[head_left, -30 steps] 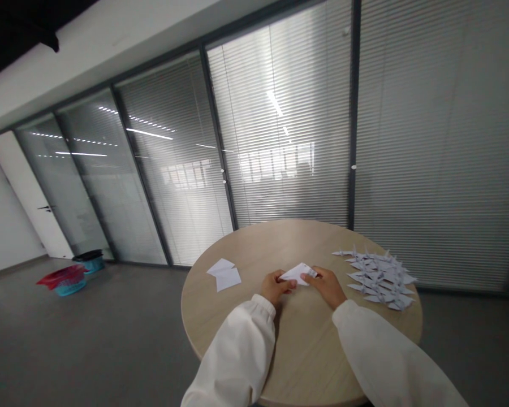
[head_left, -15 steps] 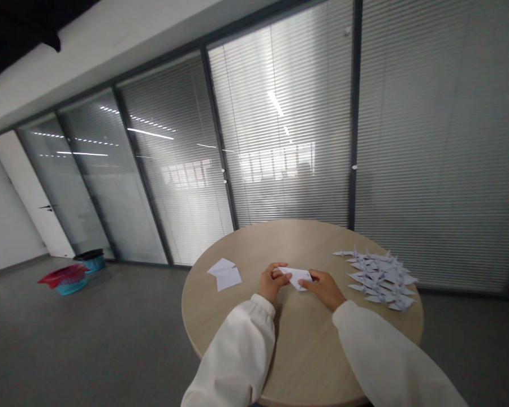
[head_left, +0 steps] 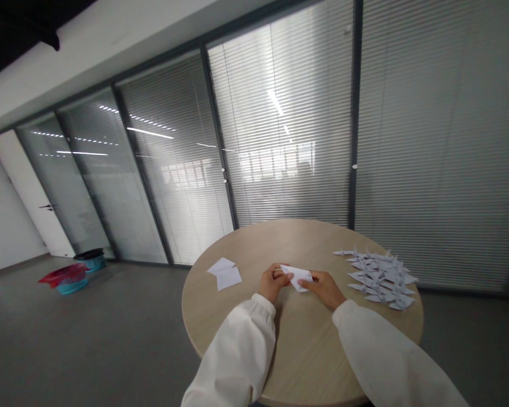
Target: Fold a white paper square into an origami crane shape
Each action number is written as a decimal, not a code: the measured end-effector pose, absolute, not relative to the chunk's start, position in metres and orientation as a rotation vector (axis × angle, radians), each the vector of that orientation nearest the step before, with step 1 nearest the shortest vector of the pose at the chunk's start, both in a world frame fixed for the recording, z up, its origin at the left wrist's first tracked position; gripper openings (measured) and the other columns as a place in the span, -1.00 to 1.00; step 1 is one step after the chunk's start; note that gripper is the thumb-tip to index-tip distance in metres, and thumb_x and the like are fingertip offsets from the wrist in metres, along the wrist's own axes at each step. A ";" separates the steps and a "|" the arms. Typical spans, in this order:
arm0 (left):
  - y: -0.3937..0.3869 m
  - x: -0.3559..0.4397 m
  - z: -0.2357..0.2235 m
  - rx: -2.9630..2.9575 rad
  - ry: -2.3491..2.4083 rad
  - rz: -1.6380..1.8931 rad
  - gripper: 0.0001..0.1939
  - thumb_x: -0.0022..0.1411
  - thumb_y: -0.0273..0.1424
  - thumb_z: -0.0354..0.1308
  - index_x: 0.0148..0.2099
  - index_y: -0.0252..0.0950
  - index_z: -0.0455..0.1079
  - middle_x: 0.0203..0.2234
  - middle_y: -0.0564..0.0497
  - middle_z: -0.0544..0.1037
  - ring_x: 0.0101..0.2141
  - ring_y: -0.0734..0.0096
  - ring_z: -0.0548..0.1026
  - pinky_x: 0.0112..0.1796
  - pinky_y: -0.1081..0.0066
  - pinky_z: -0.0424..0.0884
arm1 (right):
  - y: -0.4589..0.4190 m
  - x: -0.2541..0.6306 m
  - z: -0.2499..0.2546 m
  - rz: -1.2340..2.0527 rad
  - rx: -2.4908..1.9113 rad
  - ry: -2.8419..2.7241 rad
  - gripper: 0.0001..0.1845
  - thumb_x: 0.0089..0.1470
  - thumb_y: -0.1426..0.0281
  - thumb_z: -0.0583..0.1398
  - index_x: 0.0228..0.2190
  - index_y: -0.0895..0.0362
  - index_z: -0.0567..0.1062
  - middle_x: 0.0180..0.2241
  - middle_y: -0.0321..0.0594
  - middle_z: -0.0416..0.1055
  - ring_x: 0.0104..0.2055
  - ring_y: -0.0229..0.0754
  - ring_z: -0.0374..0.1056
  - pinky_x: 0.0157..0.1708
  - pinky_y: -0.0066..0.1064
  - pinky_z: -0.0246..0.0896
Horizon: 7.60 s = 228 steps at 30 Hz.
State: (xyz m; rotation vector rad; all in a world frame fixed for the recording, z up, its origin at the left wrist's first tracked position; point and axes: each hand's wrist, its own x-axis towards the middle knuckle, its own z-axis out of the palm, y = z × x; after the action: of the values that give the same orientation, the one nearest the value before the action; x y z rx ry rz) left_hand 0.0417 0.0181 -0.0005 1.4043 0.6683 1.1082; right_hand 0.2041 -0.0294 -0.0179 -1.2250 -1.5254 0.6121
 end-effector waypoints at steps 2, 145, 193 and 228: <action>0.018 0.042 -0.001 1.411 0.681 1.118 -0.53 -0.27 -0.30 0.33 -0.27 -0.40 0.34 -0.59 0.05 0.47 -0.52 0.43 0.45 -0.44 0.42 0.40 | -0.030 0.204 -0.017 0.630 -1.222 -1.537 -0.67 -0.17 0.21 0.18 -0.47 0.24 0.53 -0.56 -0.29 0.40 -0.51 -0.22 0.26 -0.51 -0.48 0.10; 0.018 0.045 -0.008 1.706 0.791 1.092 -0.63 -0.16 -0.14 0.22 -0.49 -0.41 0.38 -0.67 0.07 0.38 -0.60 0.55 0.31 -0.51 0.53 0.23 | -0.030 0.202 -0.019 0.782 -1.150 -1.495 -0.67 -0.22 0.20 0.22 -0.56 0.26 0.47 -0.64 -0.35 0.27 -0.58 -0.33 0.14 -0.59 -0.53 0.00; 0.008 0.040 -0.005 2.183 0.939 0.922 -0.54 0.14 -0.07 -0.15 -0.49 -0.32 0.34 -0.69 0.06 0.44 -0.62 0.51 0.38 -0.47 0.52 0.26 | -0.033 0.203 -0.012 0.729 -1.170 -1.494 -0.60 -0.19 0.16 0.19 -0.46 0.27 0.51 -0.57 -0.28 0.36 -0.52 -0.26 0.23 -0.52 -0.49 0.09; 0.011 0.040 -0.003 2.411 0.985 1.021 -0.57 0.22 -0.15 -0.24 -0.52 -0.29 0.23 -0.64 0.07 0.30 -0.56 0.49 0.26 -0.48 0.50 0.12 | -0.031 0.202 -0.013 0.763 -1.091 -1.413 -0.53 -0.21 0.11 0.20 -0.41 0.28 0.51 -0.48 -0.18 0.45 -0.39 -0.10 0.35 -0.43 -0.39 0.21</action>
State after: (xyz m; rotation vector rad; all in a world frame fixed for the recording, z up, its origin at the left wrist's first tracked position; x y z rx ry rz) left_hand 0.0404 0.0111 -0.0033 2.4111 0.9852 1.0207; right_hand 0.2017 -0.0312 -0.0134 -1.0909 -1.4127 0.7634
